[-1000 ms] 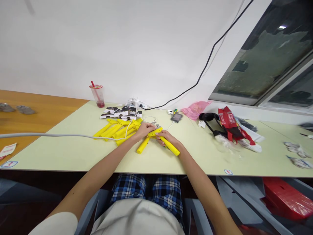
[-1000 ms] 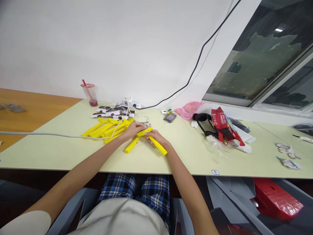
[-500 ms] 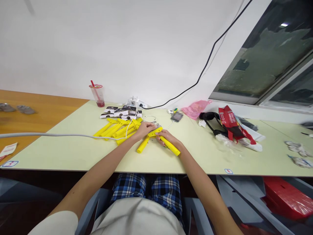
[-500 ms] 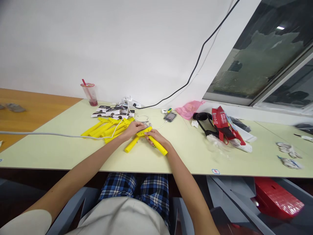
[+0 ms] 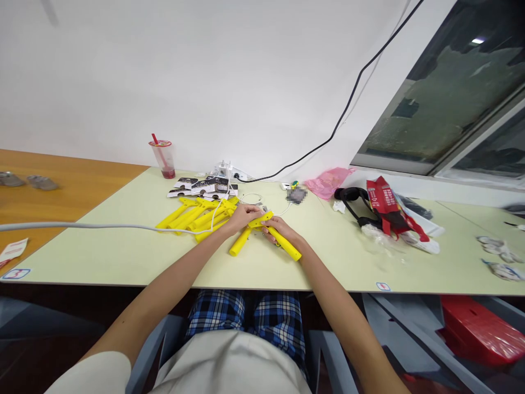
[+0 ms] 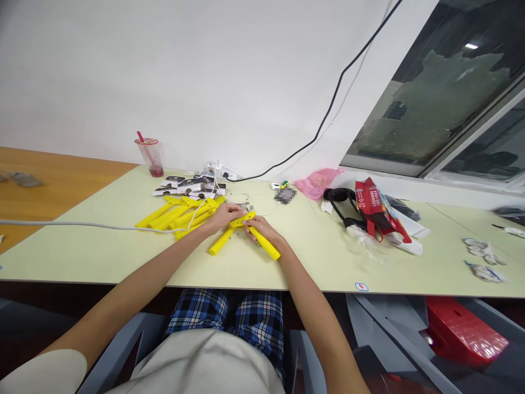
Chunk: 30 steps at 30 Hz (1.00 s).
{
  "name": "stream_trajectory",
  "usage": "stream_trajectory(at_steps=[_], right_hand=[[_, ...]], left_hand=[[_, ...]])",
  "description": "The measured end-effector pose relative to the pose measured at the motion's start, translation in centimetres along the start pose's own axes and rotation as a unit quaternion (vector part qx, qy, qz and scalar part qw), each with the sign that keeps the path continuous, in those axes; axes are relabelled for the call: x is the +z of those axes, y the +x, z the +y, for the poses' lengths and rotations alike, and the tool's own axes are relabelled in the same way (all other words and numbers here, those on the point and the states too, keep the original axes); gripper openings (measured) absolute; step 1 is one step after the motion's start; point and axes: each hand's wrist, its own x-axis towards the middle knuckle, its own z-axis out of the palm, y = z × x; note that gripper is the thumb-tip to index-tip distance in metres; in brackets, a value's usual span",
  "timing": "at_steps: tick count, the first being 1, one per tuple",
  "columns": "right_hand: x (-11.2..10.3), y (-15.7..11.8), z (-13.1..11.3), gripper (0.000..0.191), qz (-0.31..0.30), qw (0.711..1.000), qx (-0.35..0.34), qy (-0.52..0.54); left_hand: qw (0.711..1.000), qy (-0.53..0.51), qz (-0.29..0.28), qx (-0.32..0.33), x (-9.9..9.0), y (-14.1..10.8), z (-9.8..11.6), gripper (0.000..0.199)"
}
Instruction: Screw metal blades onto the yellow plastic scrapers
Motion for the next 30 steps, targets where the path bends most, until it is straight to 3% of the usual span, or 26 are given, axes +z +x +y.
stream_trajectory(at_steps=[3,9,14,30], right_hand=[[-0.21,0.32,0.22,0.04,0.017,1.0,-0.001,0.01],[-0.56,0.87,0.24,0.038,0.123,0.99,-0.041,0.049],[-0.46,0.92,0.11,0.036,0.191,0.975,-0.078,0.086],[-0.75,0.87,0.18,0.041,0.165,0.978,-0.098,0.077]], left_hand=[[1.0,0.013,0.018,-0.004,0.19,0.06,-0.12,0.046],[0.994,-0.003,0.107,0.024,0.37,0.28,-0.26,0.055],[0.995,-0.012,0.1,0.018,0.25,0.23,0.0,0.052],[0.993,-0.049,0.107,-0.005,0.61,0.07,0.4,0.048]])
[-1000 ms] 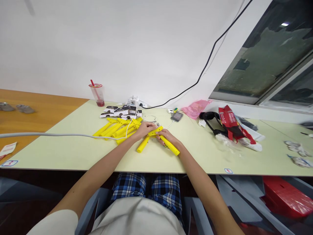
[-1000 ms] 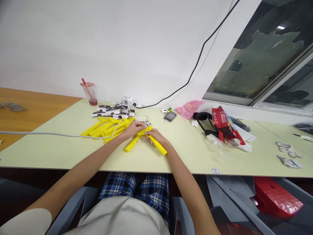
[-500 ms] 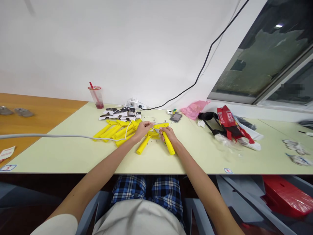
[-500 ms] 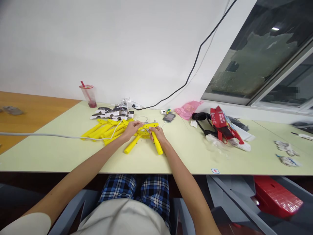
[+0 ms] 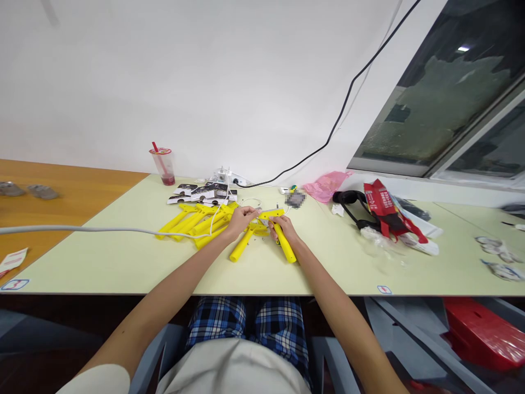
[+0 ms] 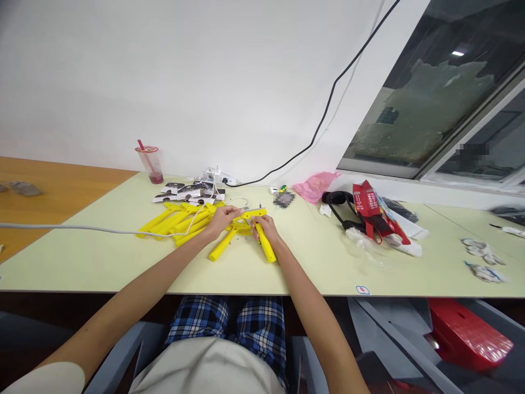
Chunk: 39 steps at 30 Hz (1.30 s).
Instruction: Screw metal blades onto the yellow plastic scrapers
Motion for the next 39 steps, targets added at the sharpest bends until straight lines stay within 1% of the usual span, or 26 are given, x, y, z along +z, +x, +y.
stream_trajectory(at_steps=[4,8,11,19,24,33,39], right_hand=[[0.1,-0.05,-0.07,0.045,0.006,1.0,0.002,0.002],[0.21,-0.26,-0.21,0.041,0.021,1.0,-0.003,0.001],[0.25,-0.39,-0.28,0.042,0.024,1.0,-0.012,0.004],[0.4,-0.46,-0.39,0.043,0.039,0.999,-0.021,0.007],[0.46,-0.41,-0.4,0.043,0.036,0.999,-0.025,0.0],[0.66,-0.45,-0.51,0.049,0.025,0.999,-0.027,-0.012],[0.59,-0.56,-0.51,0.045,0.019,0.999,-0.028,-0.01]], left_hand=[[1.0,-0.001,0.001,-0.007,0.01,0.05,-0.03,0.047],[1.0,-0.004,-0.007,-0.005,-0.05,0.04,0.02,0.045],[1.0,-0.018,-0.01,-0.002,0.01,-0.01,0.14,0.044],[0.999,-0.051,-0.011,-0.005,0.21,-0.2,0.45,0.049],[0.998,-0.065,-0.01,-0.009,0.17,-0.32,0.74,0.052],[0.998,-0.066,-0.013,-0.001,0.13,-0.28,0.59,0.043],[0.998,-0.058,-0.013,-0.004,0.19,-0.19,0.34,0.044]])
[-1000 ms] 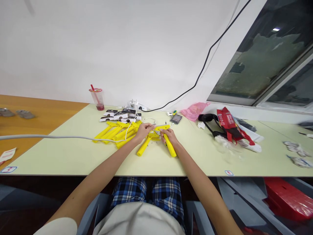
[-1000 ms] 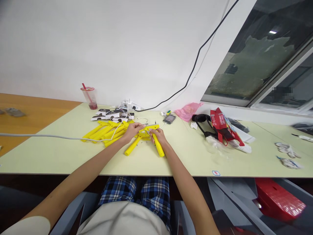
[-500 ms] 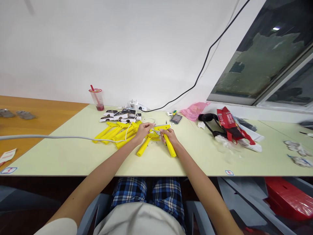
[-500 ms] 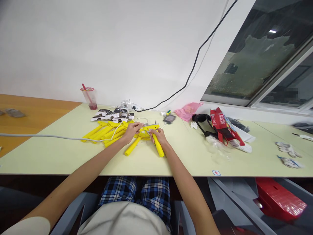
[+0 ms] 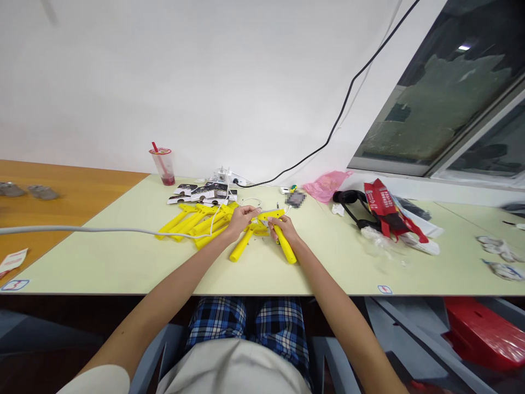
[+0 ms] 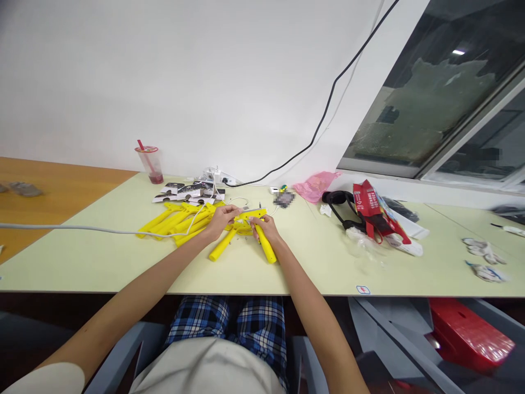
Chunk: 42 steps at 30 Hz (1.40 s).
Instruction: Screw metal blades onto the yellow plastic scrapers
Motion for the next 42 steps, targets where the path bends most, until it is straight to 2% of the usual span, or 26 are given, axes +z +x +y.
stream_trajectory(at_steps=[7,14,17,22,28,31,35,39,42], right_hand=[[0.0,0.1,0.1,0.045,0.013,1.0,0.009,-0.008],[-0.2,0.4,0.4,0.042,0.052,0.998,0.031,-0.004],[-0.5,0.7,0.7,0.04,0.082,0.996,0.039,0.009],[-1.1,1.1,0.8,0.038,0.116,0.992,0.046,0.019],[-1.2,1.0,0.9,0.035,0.124,0.991,0.05,0.023],[-1.2,1.1,0.9,0.035,0.131,0.99,0.051,0.03],[-1.4,1.3,1.0,0.035,0.138,0.988,0.056,0.028],[-1.7,1.3,1.1,0.033,0.147,0.986,0.069,0.022],[-1.9,1.3,1.1,0.034,0.149,0.986,0.068,0.024]], left_hand=[[1.0,0.014,0.018,-0.022,0.2,-0.1,-0.1,0.043],[0.997,-0.032,0.058,-0.037,0.2,0.2,-0.1,0.023],[0.994,-0.072,0.053,-0.061,0.1,0.5,-0.4,0.018],[0.981,-0.155,0.028,-0.113,-0.4,0.8,-0.6,0.022],[0.978,-0.17,0.015,-0.119,-0.8,1.0,-0.6,0.026],[0.988,-0.109,-0.004,-0.106,-0.7,1.1,-0.7,0.02],[0.994,0.062,-0.08,-0.046,-0.6,0.6,-0.7,0.012],[0.958,0.213,-0.18,0.072,-0.9,-0.3,-0.2,0.011],[0.924,0.272,-0.255,0.082,-1.5,-0.7,0.3,0.008]])
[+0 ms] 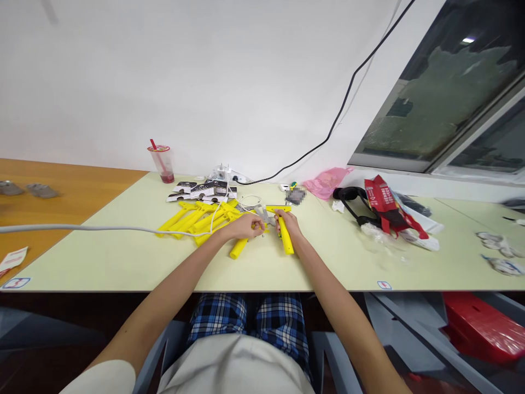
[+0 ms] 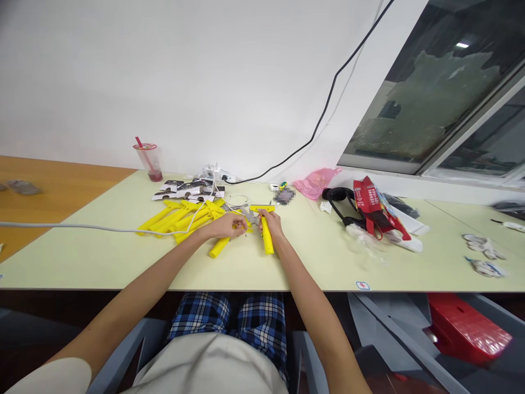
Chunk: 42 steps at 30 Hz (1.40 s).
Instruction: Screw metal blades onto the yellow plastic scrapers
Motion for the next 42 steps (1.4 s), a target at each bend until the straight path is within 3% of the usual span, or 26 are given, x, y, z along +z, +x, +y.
stream_trajectory(at_steps=[3,8,13,19,22,27,29,35,42], right_hand=[[0.0,0.0,-0.1,0.033,-0.005,1.0,0.011,-0.013],[0.1,-0.1,-0.2,0.032,-0.001,1.0,0.013,-0.003],[0.2,-0.1,-0.1,0.035,0.001,1.0,0.007,0.007],[0.2,-0.1,-0.1,0.035,-0.002,1.0,0.007,0.006],[0.3,-0.1,-0.3,0.033,-0.011,1.0,0.01,0.001],[0.6,-0.3,-0.1,0.036,-0.086,0.995,0.024,-0.043],[0.8,-0.5,0.1,0.037,-0.115,0.992,0.027,-0.053],[1.3,-1.0,0.0,0.038,-0.164,0.984,0.025,-0.068],[1.3,-1.1,-0.1,0.04,-0.166,0.983,0.033,-0.069]], left_hand=[[0.998,0.02,-0.059,-0.021,-0.7,-0.2,-0.2,0.016],[0.997,0.052,-0.056,-0.014,-1.5,-0.1,-0.9,0.019],[0.991,0.097,-0.088,-0.018,-1.9,0.0,-1.3,0.01],[0.984,0.134,-0.109,-0.033,-1.9,0.2,-1.5,0.018],[0.992,0.113,-0.055,-0.013,-1.5,0.5,-1.7,0.018],[0.99,0.042,0.132,0.002,-0.8,1.2,-1.7,0.031],[0.986,0.019,0.165,0.004,-0.7,1.4,-1.5,0.034],[0.986,-0.003,0.167,0.012,-0.5,1.1,-0.7,0.032],[0.975,-0.105,0.179,-0.075,-0.5,1.3,-0.6,0.045]])
